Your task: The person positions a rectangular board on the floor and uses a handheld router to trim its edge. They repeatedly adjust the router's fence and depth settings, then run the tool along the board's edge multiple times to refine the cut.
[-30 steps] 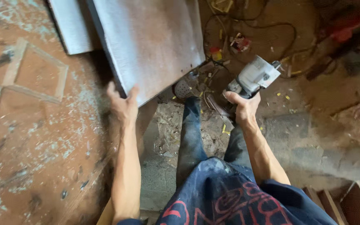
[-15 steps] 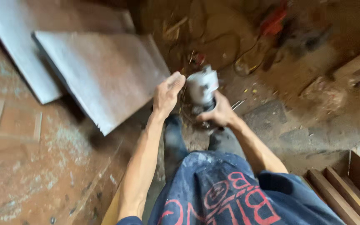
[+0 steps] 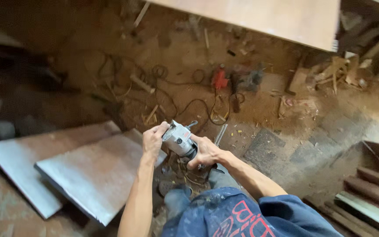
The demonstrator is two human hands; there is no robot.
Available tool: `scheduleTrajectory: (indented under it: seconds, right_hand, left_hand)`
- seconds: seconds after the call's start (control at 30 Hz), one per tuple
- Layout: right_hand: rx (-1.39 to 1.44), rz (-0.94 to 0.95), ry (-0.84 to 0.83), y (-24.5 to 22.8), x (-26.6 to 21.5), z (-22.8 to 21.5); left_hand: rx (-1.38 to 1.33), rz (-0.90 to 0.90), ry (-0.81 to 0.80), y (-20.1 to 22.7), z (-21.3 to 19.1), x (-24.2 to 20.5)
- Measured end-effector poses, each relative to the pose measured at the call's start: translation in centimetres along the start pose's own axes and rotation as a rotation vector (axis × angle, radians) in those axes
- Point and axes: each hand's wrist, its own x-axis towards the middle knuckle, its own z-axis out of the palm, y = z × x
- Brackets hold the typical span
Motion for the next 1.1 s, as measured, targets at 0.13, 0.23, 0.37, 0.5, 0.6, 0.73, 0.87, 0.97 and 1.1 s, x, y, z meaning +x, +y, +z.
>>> scheduleTrajectory:
  seconds: [0.13,0.23,0.37,0.5,0.6,0.73,0.87,0.97,1.1]
  right_hand:
    - [0.037,0.027,0.052,-1.1,-2.3,-1.0]
    - [0.094,-0.033,0.111,-2.1,-3.8,-1.6]
    - [0.23,-0.033,0.142,-2.6,-5.4,-3.1]
    - [0.409,-0.008,0.104,-0.9,-5.0,-6.7]
    - [0.578,-0.013,0.045,1.7,-4.2,-10.4]
    - [0.881,0.12,-0.105,4.6,-4.0,-15.2]
    - [1.153,0.332,-0.255,6.3,-5.1,-18.1]
    - [0.975,0.208,-0.222,7.0,-5.7,-19.5]
    - [0.895,0.114,-0.224,8.2,-5.1,-21.9]
  left_hand:
    - [0.039,-0.066,-0.059,1.5,1.5,0.6]
    - [-0.012,0.017,-0.125,2.7,3.1,1.4]
    - [0.085,0.093,-0.139,4.0,5.0,1.8]
    - [0.175,0.374,0.046,5.7,6.9,1.4]
    - [0.567,0.801,0.179,6.9,9.2,-1.2]
    - [0.925,1.239,-0.036,9.7,14.3,-4.5]
    - [0.926,1.353,-0.297,12.8,18.8,-4.2]
    - [0.824,1.348,-0.446,13.7,20.3,-3.2]
    - [0.702,1.184,-0.533,13.8,21.2,-1.9]
